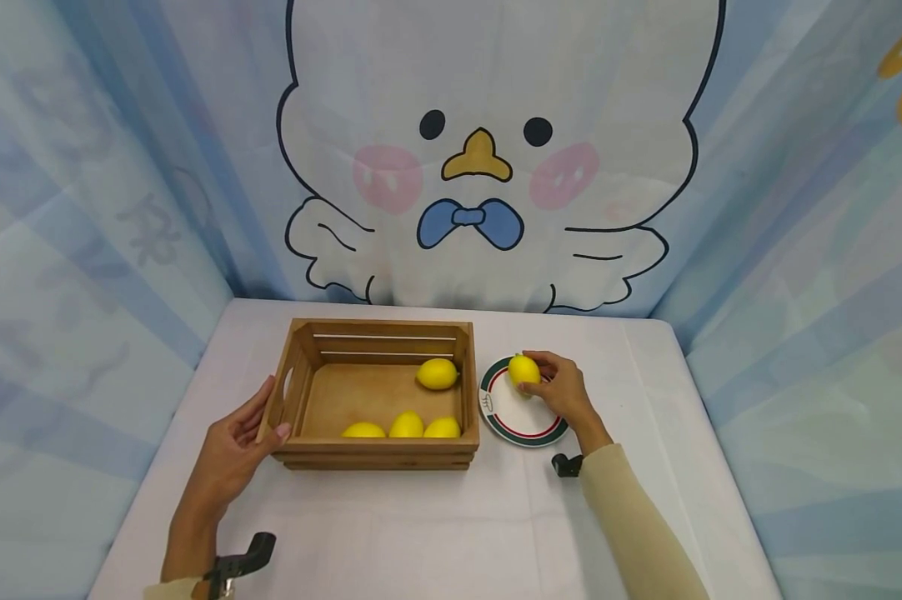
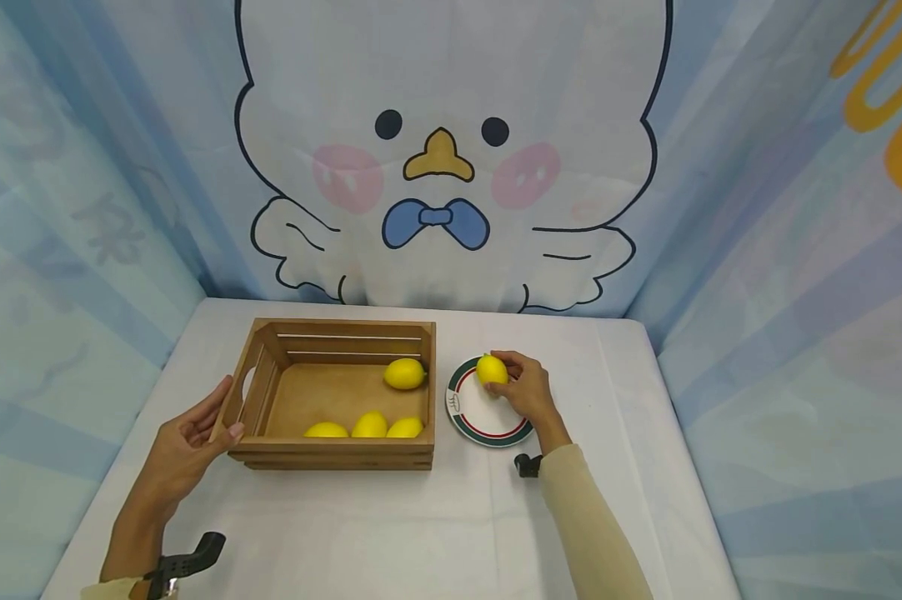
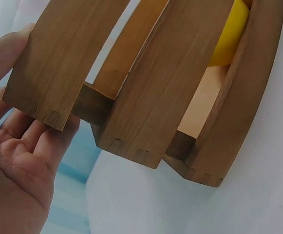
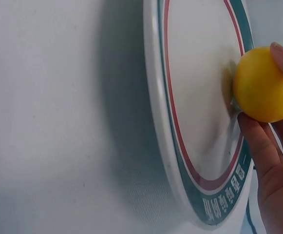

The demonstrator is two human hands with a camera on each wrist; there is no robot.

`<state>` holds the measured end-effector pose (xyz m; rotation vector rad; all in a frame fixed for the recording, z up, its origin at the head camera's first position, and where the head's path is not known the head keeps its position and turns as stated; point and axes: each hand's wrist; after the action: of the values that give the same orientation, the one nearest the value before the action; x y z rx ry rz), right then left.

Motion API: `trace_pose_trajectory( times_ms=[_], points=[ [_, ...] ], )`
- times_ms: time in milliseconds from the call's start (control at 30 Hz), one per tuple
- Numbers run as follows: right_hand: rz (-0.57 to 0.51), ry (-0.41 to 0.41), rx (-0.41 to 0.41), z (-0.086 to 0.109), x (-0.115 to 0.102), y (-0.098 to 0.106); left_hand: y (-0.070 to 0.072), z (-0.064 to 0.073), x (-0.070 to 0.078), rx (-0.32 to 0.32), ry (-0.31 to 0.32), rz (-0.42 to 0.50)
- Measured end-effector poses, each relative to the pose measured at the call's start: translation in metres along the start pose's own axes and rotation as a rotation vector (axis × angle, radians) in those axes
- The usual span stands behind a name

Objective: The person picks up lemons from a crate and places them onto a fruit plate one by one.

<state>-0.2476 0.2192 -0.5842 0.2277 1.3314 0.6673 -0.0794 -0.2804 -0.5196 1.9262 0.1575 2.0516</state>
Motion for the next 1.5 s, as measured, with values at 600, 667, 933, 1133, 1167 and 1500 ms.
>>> trace_pose_trajectory(
  times_ms=[600,667,933,1133,1167,1500],
  points=[
    [0.042,-0.052,0.035,0.0041,-0.0029,0.0037,0.0003,0.0017,-0.0010,0.009,0.019,-0.010],
    [0.044,-0.055,0.040,0.0042,-0.0027,0.0029,0.0002,0.0016,-0.0019,0.009,0.016,-0.014],
    [0.050,-0.071,0.049,0.0054,0.0014,0.0018,-0.0003,0.0007,-0.0017,0.008,0.008,0.000],
    [0.042,-0.075,0.060,0.0066,0.0036,0.0018,-0.0005,0.0004,-0.0001,0.004,0.011,0.020],
    [0.039,-0.073,0.061,0.0069,0.0035,0.0017,-0.0006,0.0003,-0.0001,0.005,0.013,0.018],
    [0.026,-0.069,0.071,0.0083,0.0029,0.0008,0.0002,-0.0012,0.0016,0.013,0.035,-0.008]
  ],
)
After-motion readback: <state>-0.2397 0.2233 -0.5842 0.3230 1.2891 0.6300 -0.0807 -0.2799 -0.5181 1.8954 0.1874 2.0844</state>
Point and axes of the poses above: each hand's wrist, its own z-axis away from the middle knuckle, its own y-axis out of the back of the hand, x = y × z, and after that the axes turned 10 degrees about -x, right-handed
